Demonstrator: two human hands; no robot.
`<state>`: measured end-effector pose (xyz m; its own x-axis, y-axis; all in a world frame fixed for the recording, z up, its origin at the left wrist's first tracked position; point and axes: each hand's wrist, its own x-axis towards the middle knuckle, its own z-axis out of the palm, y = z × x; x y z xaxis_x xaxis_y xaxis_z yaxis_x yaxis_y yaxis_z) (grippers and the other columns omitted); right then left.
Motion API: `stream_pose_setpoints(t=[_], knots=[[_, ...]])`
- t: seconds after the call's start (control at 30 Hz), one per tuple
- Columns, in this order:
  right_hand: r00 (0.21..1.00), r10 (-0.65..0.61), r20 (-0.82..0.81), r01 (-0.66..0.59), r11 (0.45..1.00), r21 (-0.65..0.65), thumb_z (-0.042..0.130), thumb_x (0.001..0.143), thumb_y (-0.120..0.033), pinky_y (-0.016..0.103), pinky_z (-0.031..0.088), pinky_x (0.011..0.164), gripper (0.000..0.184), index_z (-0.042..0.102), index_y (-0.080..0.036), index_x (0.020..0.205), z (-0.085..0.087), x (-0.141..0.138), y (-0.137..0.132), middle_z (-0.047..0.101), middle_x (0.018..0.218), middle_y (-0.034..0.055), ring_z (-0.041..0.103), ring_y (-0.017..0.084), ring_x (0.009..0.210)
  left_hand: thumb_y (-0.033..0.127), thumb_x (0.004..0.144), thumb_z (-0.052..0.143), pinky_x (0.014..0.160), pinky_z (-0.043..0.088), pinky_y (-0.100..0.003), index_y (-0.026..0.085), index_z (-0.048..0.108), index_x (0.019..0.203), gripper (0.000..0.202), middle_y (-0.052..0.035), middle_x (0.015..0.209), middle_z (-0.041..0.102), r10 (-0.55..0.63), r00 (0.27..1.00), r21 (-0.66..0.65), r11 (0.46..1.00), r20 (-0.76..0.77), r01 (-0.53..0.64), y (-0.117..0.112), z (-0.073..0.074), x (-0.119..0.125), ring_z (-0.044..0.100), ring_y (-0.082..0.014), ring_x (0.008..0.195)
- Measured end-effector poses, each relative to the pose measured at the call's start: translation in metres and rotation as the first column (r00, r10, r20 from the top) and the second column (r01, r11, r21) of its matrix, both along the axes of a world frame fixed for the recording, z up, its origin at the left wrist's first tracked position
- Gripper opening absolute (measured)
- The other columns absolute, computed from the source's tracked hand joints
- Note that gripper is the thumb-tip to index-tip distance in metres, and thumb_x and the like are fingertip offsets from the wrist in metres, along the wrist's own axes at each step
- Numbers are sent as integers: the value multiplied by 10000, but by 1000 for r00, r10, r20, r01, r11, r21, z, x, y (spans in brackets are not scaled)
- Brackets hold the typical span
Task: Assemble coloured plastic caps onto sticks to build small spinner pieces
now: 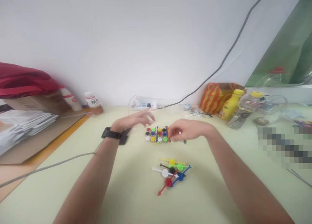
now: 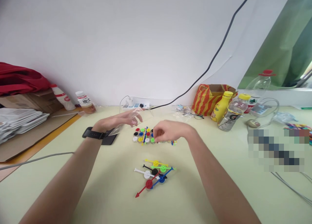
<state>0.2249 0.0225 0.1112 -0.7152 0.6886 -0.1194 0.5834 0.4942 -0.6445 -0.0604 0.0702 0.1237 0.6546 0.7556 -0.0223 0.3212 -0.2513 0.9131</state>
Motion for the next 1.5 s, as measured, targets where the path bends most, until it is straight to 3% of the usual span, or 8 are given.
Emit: stream_pose_setpoints(t=[0.17, 0.3, 0.47, 0.63, 0.77, 0.93, 1.27, 1.5], knots=[[910, 180, 374, -103, 970, -218, 867, 640, -380, 248, 430, 554, 223, 747, -207, 714, -23, -41, -7, 774, 842, 20, 668, 184, 722, 322, 750, 768, 890, 583, -385, 284, 659, 1318, 579, -69, 1136, 725, 10, 1000, 45, 999, -4, -9, -2, 1, 0, 718, -240, 942], [884, 188, 428, -114, 975, -193, 835, 651, -270, 264, 421, 562, 130, 732, -211, 700, -31, -56, -12, 760, 843, 9, 659, 191, 734, 285, 718, 768, 881, 592, -384, 295, 650, 1337, 630, -58, 1112, 722, -9, 1000, 41, 999, 9, 8, -3, 0, 5, 713, -241, 940], [952, 188, 241, -170, 981, -96, 688, 802, -208, 257, 439, 633, 47, 715, -201, 840, -32, -48, -7, 727, 908, 27, 642, 179, 780, 240, 758, 710, 887, 579, -388, 306, 595, 1394, 649, -64, 1171, 685, -47, 998, 7, 999, -42, 47, -2, -1, 6, 697, -239, 965], [985, 74, -155, -93, 989, -116, 553, 970, -400, 249, 464, 637, 223, 679, -215, 981, -9, -20, -2, 682, 907, 15, 603, 161, 757, 216, 736, 733, 904, 555, -381, 303, 591, 1393, 677, -64, 1162, 676, -18, 995, 79, 997, -103, 26, -1, 0, 7, 674, -247, 1011], [941, -169, -294, 166, 985, -36, 540, 968, -516, 265, 433, 627, 327, 701, -232, 964, 12, 5, -2, 646, 882, 23, 544, 165, 738, 206, 686, 788, 877, 554, -377, 315, 504, 1489, 858, -76, 1183, 666, 41, 982, 159, 987, -185, -11, 2, -4, 8, 675, -248, 988], [731, -511, -452, 495, 853, -163, 523, 954, -446, 260, 350, 589, 212, 580, -249, 901, 16, 23, 6, 459, 705, -35, 386, 135, 621, 249, 737, 768, 931, 518, -384, 318, 351, 1584, 947, -84, 1291, 617, 8, 947, 189, 980, -320, 55, 5, -9, 11, 648, -246, 1036], [859, -367, -358, 399, 917, 18, 577, 913, -366, 296, 445, 680, 287, 709, -217, 1120, 15, 25, 6, 633, 941, 41, 541, 155, 745, 284, 746, 764, 895, 511, -380, 285, 337, 1589, 945, -100, 1286, 612, -69, 945, 244, 958, -319, 152, 2, -9, 22, 620, -248, 1022], [820, -327, -470, 418, 903, 103, 673, 857, -321, 295, 483, 699, 188, 654, -208, 1005, 7, 15, 14, 667, 893, 28, 630, 178, 800, 258, 751, 758, 920, 500, -406, 280, 365, 1574, 912, -94, 1276, 633, -180, 966, 184, 959, -184, 213, -7, -12, 37, 625, -258, 1022]])
